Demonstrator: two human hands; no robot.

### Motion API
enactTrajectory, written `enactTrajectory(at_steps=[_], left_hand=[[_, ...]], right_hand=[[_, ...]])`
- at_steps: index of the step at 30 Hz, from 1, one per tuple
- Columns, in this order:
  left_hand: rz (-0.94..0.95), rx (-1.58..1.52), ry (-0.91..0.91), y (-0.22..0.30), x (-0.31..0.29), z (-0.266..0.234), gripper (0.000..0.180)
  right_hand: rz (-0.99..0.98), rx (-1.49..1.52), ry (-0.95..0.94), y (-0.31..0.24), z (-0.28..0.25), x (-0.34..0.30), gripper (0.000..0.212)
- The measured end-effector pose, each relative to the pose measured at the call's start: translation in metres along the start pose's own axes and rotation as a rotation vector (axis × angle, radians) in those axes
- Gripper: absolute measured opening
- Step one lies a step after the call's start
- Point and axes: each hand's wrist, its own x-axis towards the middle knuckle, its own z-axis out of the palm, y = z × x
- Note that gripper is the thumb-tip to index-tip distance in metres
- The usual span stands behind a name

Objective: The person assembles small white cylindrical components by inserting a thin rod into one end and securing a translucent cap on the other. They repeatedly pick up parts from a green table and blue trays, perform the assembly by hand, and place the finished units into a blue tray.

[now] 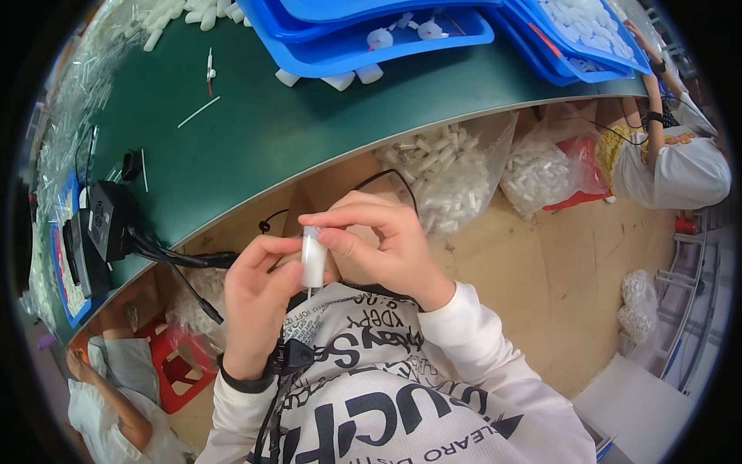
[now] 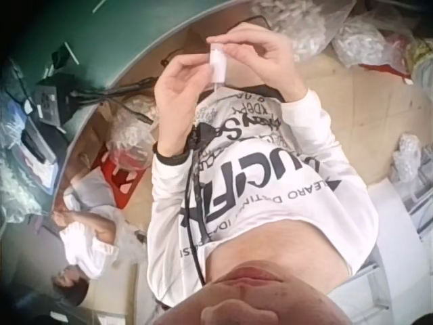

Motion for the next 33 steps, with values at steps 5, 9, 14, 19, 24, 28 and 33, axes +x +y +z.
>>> enactTrajectory(at_steps=[5, 9, 14, 19, 24, 28, 33], left_hand=[[-0.236, -0.357, -0.075, -0.007, 0.019, -0.017, 0.025], [-0.088, -0.225, 0.13, -0.011, 0.023, -0.016, 0.024], [-0.182, -0.255, 0.11, -0.007, 0.035, -0.017, 0.02], [-0.157, -0.236, 0.144, -0.01, 0.038, -0.019, 0.019], [-0.118, -0.347, 0.098, -0.024, 0.039, -0.023, 0.025], [-0.105, -0.418, 0.124, -0.036, 0.04, -0.019, 0.03], [-0.12, -0.561, 0.108, -0.04, 0.041, -0.018, 0.031]], right_hand=[[0.138, -0.036, 0.239, 0.011, 0.019, 0.006, 0.013], [0.442, 0.022, 0.201, 0.0, 0.023, -0.017, 0.015], [0.583, 0.139, 0.035, -0.009, 0.044, -0.01, 0.027], [0.655, 0.134, 0.04, -0.011, 0.05, -0.007, 0.028], [0.608, -0.085, -0.015, -0.022, 0.045, 0.004, 0.025], [0.619, -0.266, -0.087, -0.032, 0.041, 0.011, 0.026], [0.592, -0.372, -0.095, -0.039, 0.045, 0.017, 0.029]])
